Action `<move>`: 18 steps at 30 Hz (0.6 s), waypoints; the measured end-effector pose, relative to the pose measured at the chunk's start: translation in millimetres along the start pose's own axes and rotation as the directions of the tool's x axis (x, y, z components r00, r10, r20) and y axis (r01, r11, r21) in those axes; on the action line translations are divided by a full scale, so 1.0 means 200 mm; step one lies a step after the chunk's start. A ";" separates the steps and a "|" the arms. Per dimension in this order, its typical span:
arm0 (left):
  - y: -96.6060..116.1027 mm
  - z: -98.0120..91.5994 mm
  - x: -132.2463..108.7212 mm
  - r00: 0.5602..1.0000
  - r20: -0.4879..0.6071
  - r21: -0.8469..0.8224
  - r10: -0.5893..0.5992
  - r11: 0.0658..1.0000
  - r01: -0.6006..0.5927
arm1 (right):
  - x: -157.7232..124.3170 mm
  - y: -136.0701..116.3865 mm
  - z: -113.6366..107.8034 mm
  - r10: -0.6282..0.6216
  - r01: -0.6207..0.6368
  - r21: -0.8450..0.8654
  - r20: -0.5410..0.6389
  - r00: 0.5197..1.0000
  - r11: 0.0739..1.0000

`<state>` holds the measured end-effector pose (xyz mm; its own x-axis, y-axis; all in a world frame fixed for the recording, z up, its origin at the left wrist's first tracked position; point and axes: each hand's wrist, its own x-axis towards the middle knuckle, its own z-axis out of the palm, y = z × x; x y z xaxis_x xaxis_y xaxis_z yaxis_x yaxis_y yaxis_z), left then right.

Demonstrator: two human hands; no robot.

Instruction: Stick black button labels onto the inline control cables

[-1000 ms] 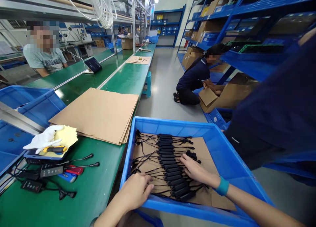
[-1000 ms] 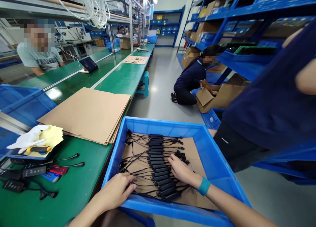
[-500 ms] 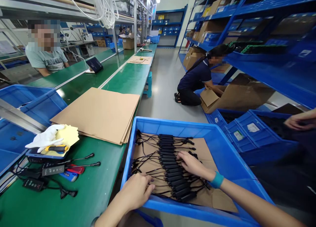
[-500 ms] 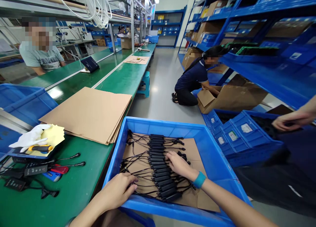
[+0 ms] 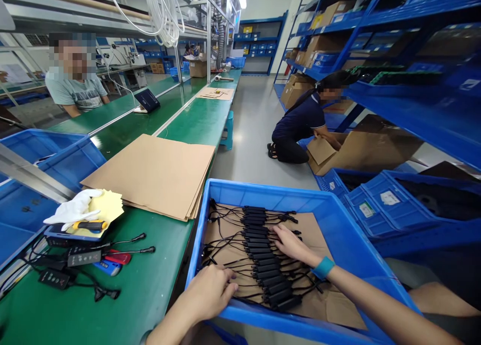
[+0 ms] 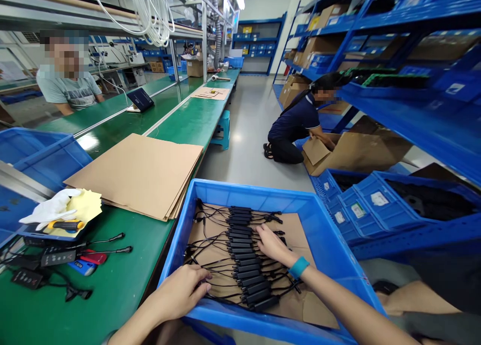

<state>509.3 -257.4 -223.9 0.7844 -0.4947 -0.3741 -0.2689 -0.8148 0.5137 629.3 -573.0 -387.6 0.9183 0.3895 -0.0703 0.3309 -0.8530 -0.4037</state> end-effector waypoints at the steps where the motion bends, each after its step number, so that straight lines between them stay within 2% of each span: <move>1: 0.00 0.00 0.00 1.000 -0.002 0.003 -0.002 1.000 0.002 | 0.00 0.00 -0.01 -0.004 0.004 -0.018 -0.003 1.000 1.000; 11: 0.01 -0.01 0.00 1.000 0.008 0.006 -0.010 1.000 0.010 | 0.08 0.00 -0.09 -0.025 0.026 -0.030 0.020 0.999 0.999; 18: 0.00 -0.01 0.00 1.000 0.004 -0.005 -0.006 1.000 0.006 | 0.19 0.04 -0.06 0.079 -0.079 0.023 -0.013 0.997 0.997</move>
<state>509.4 -257.7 -222.4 0.7838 -0.4909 -0.3803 -0.2610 -0.8162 0.5155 668.7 -569.1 -381.8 0.9443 0.3163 -0.0903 0.2524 -0.8728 -0.4178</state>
